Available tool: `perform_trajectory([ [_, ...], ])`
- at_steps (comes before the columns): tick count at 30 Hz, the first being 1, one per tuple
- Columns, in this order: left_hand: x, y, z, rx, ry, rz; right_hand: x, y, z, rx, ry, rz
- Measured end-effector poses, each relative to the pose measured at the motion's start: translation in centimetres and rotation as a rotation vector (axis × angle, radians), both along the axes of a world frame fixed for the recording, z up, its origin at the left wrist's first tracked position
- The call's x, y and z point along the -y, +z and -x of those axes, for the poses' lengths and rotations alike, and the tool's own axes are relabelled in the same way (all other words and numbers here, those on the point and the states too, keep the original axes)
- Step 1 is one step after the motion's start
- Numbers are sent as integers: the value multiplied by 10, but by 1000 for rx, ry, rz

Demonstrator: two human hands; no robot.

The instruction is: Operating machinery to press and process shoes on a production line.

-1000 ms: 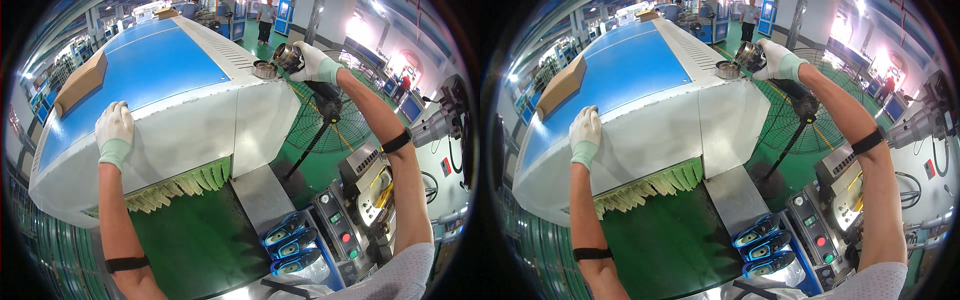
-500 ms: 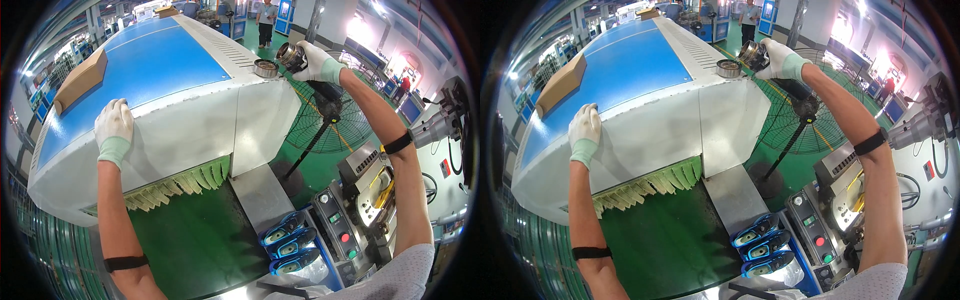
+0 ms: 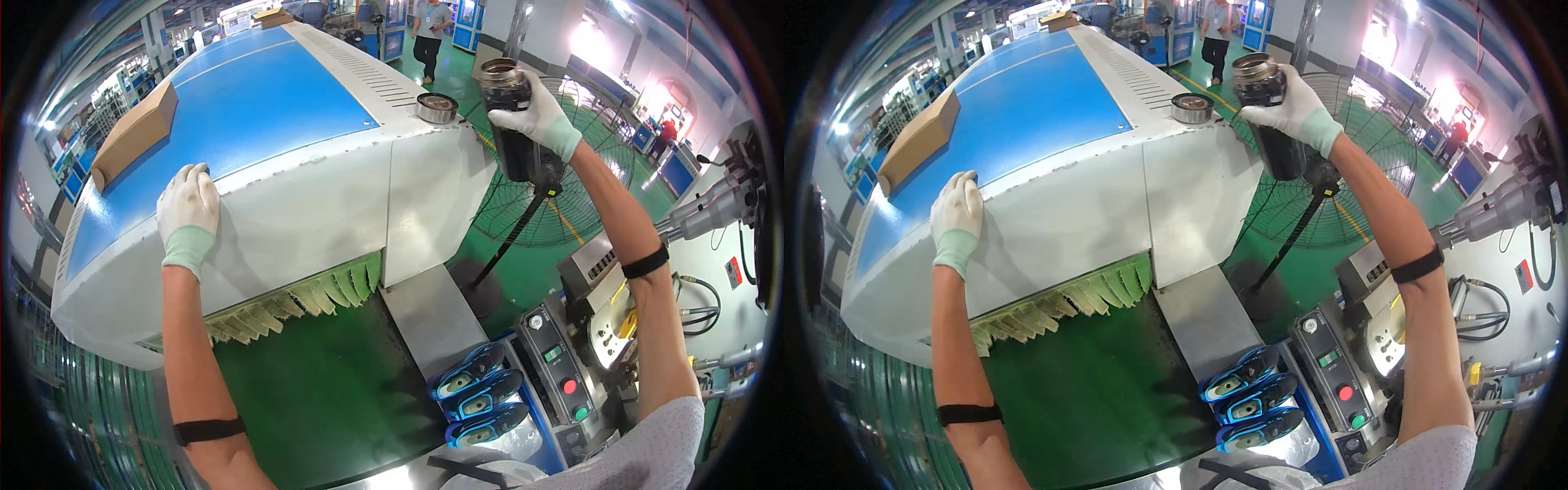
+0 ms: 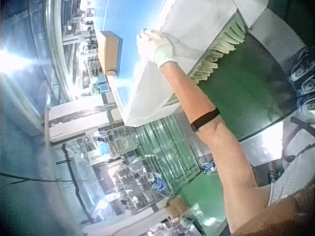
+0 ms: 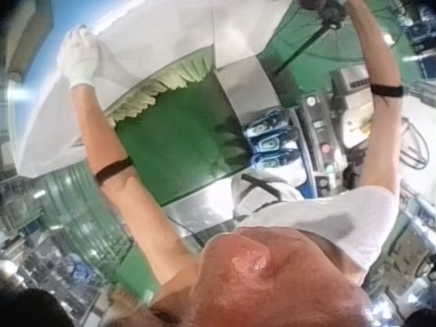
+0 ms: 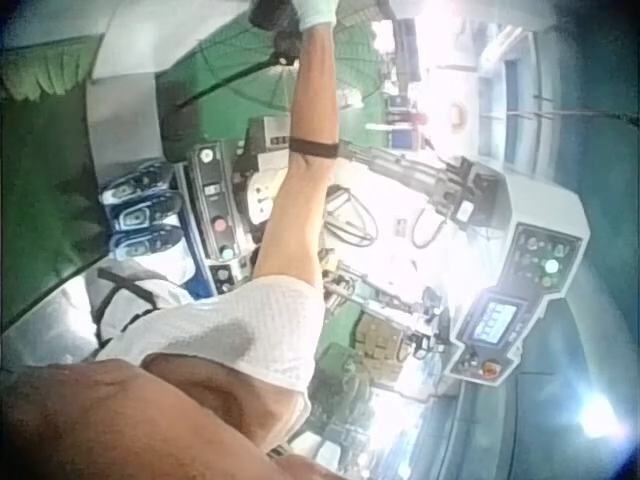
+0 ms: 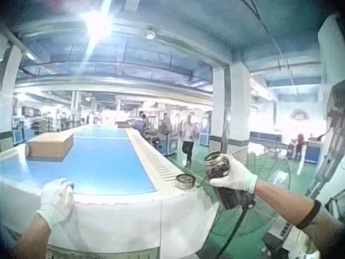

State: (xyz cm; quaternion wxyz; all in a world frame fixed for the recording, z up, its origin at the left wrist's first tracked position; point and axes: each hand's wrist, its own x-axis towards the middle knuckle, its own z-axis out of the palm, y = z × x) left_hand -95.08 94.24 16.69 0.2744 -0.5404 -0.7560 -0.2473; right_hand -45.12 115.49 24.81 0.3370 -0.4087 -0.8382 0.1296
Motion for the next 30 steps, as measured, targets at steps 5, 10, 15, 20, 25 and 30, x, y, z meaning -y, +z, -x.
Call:
perform_trajectory([
  [5, 3, 1, -1, 18, -9, 43, 31, -55, -34, -494, 60, 95],
  [10, -4, -5, 7, 25, -18, 57, 87, -160, -36, -737, 29, 217],
  [15, -7, -3, 33, 57, -150, 36, 115, -274, -28, -767, -38, 360],
  [20, -14, 0, 38, 188, -170, 56, 119, -368, -25, -553, -199, 313],
  [25, -6, -4, 41, 204, -150, 74, 137, -411, -15, -538, -218, 344],
  [30, -2, -3, 42, 170, -160, 91, 147, -434, -24, -431, -213, 252],
])
